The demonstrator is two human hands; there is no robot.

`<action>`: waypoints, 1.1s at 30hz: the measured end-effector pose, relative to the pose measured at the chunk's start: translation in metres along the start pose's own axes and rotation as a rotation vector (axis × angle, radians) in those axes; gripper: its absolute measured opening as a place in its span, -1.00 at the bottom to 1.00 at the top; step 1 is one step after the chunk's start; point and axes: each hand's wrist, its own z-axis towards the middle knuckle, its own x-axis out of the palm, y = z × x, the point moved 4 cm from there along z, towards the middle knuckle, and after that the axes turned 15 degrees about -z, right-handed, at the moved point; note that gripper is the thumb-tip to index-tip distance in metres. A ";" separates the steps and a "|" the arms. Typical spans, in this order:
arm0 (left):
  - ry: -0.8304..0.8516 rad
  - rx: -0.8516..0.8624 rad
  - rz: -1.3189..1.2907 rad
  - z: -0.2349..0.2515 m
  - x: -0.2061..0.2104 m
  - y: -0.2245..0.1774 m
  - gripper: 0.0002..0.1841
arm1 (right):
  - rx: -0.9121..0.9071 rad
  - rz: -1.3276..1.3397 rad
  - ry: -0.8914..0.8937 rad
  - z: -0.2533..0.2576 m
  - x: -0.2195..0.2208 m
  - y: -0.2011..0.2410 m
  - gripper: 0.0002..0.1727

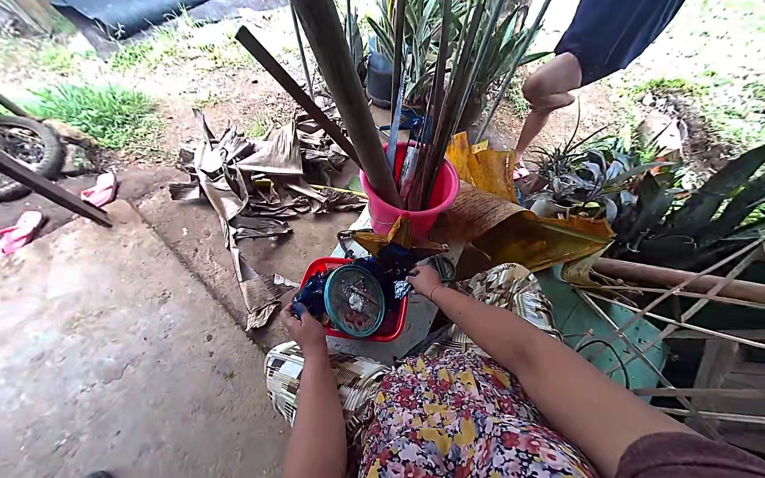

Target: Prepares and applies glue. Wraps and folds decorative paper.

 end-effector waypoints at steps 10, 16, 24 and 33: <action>0.127 -0.129 0.008 0.019 0.003 0.010 -0.24 | -0.468 -0.235 0.118 -0.025 -0.004 0.087 -0.71; 0.451 0.025 0.545 0.000 0.008 0.012 0.41 | -0.624 -0.266 0.463 -0.050 -0.008 0.122 -0.63; 0.282 -0.177 0.440 0.013 -0.002 0.017 0.28 | -0.655 -0.211 0.293 -0.097 -0.162 0.057 -0.62; 0.040 -0.065 0.487 0.017 0.025 0.010 0.12 | -0.472 0.199 -0.445 -0.249 -0.306 -0.137 -0.77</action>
